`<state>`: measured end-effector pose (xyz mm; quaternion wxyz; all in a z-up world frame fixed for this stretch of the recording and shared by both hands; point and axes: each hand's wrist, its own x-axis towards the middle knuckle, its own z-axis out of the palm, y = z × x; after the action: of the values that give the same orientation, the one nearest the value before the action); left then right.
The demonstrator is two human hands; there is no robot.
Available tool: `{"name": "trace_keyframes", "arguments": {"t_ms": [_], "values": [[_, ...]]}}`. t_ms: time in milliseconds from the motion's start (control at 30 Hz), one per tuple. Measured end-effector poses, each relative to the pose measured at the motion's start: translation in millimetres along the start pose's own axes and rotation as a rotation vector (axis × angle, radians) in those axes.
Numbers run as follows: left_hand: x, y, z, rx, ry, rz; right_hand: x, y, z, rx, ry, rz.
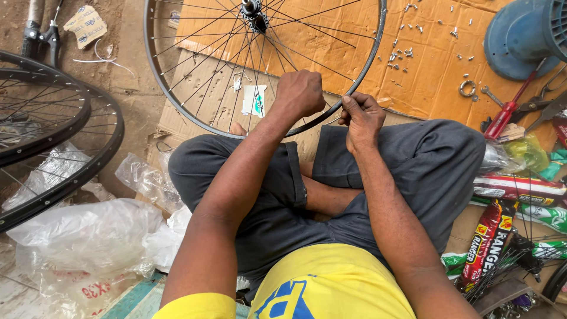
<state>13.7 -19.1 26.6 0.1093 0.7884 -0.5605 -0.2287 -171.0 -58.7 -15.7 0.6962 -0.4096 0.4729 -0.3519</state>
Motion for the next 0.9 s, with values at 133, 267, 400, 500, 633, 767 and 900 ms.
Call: {"name": "trace_keyframes", "arguments": {"t_ms": [133, 267, 400, 500, 633, 767, 900], "values": [[2, 3, -2, 0.119, -0.248, -0.060, -6, 5, 0, -0.051, -0.034, 0.028], [-2, -5, -1, 0.015, 0.046, 0.028, -13, 5, 6, -0.035, -0.085, 0.019], [-4, -8, 12, -0.292, -0.086, 0.073, -25, -2, 7, 0.016, -0.029, 0.050], [-18, -3, 31, -0.348, -0.100, 0.094, -31, -5, 7, 0.052, 0.019, 0.026], [-24, 3, 46, -0.638, -0.058, -0.031, -33, 1, 1, -0.016, -0.014, -0.059], [-22, 5, 32, -0.873, -0.172, -0.138, -29, 9, 6, -0.201, -0.027, -0.222], [-26, 7, 19, -0.888, -0.211, -0.137, -29, 12, 12, -0.360, -0.071, -0.440]]}}
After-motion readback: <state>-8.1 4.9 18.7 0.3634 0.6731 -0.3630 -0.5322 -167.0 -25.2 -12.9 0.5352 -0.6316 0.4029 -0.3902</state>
